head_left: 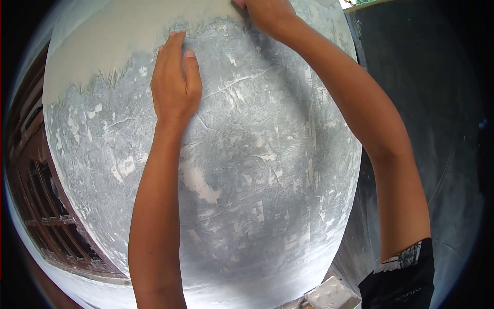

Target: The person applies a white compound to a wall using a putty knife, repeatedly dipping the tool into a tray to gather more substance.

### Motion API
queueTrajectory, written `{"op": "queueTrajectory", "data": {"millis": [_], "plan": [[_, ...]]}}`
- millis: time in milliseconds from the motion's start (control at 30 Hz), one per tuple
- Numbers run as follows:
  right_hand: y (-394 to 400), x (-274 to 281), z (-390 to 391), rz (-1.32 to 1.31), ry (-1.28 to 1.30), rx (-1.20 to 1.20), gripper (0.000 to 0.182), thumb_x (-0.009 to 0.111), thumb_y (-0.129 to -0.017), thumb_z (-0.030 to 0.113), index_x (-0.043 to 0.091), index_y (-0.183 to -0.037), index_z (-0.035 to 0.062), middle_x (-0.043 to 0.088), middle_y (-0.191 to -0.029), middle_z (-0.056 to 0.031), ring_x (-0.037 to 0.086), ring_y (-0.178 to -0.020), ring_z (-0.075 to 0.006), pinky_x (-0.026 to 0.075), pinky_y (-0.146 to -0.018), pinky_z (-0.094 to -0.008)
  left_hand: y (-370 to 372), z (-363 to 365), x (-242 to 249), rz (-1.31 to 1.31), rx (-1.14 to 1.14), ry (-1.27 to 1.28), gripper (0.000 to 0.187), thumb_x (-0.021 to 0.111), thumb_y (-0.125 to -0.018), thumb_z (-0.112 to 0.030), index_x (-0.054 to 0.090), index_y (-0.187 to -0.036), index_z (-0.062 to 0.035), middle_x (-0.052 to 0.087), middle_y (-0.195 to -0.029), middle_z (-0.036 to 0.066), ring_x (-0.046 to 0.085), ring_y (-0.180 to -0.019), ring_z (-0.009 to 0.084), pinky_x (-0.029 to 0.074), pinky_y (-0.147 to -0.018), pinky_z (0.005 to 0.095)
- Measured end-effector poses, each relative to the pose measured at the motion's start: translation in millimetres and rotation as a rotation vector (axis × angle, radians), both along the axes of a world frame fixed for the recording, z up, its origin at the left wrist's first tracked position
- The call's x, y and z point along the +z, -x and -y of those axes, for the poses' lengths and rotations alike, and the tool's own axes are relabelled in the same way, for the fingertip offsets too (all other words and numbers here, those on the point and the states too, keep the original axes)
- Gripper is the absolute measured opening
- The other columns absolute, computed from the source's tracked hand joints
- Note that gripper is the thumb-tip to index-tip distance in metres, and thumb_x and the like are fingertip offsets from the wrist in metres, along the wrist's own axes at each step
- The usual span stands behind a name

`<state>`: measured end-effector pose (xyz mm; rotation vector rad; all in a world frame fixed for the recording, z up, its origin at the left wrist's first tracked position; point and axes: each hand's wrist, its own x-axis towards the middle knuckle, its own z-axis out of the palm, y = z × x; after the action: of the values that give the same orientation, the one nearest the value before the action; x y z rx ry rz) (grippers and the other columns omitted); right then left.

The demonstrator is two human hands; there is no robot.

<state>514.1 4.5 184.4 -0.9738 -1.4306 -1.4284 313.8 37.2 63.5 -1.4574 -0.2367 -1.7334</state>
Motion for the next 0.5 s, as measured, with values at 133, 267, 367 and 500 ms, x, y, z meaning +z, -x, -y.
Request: {"op": "queueTrajectory", "data": {"millis": [133, 267, 367, 500], "plan": [[-4.4, -100.2, 18.1, 0.181, 0.013, -0.071, 0.013, 0.056, -0.083, 0.0, 0.064, -0.094, 0.0005, 0.066, -0.087, -0.0197, 0.068, -0.078, -0.0373, 0.057, -0.066, -0.0444, 0.4, 1.5, -0.9, -0.01, -0.008, 0.003, 0.041, 0.046, -0.099, -0.021, 0.057, -0.129, 0.0037, 0.059, -0.131, 0.026, 0.054, -0.126, 0.0413, 0.036, -0.113, 0.0472], [-14.0, -187.1, 59.5, 0.084, 0.201, 0.143, 0.008, 0.057, -0.08, -0.001, 0.058, -0.084, -0.0081, 0.063, -0.077, -0.0208, 0.064, -0.062, -0.0316, 0.051, -0.057, -0.0451, 2.0, -1.3, 0.1, -0.019, 0.011, 0.014, 0.041, 0.046, -0.099, -0.022, 0.057, -0.13, 0.0028, 0.059, -0.132, 0.025, 0.054, -0.127, 0.0412, 0.036, -0.113, 0.0465], [-31.3, -217.1, 92.1, -0.412, 0.815, 0.685, 0.015, 0.055, -0.078, 0.001, 0.064, -0.069, -0.0062, 0.056, -0.055, -0.0144, 0.056, -0.048, -0.0219, 0.045, -0.049, -0.0368, 2.1, -2.4, -5.1, -0.055, 0.019, 0.001, 0.043, 0.046, -0.1, -0.025, 0.056, -0.132, 0.0003, 0.057, -0.135, 0.024, 0.053, -0.127, 0.0407, 0.037, -0.112, 0.045], [-71.3, -264.7, 89.0, -0.727, 1.226, 1.047, 0.016, 0.063, -0.084, 0.004, 0.064, -0.069, -0.0014, 0.055, -0.06, -0.001, 0.044, -0.048, -0.0085, 0.039, -0.045, -0.0295, -7.8, -0.6, -40.5, -0.047, -0.093, 0.113, 0.045, 0.044, -0.1, -0.023, 0.052, -0.136, 0.0031, 0.054, -0.139, 0.023, 0.051, -0.131, 0.0378, 0.037, -0.111, 0.0424]]}}
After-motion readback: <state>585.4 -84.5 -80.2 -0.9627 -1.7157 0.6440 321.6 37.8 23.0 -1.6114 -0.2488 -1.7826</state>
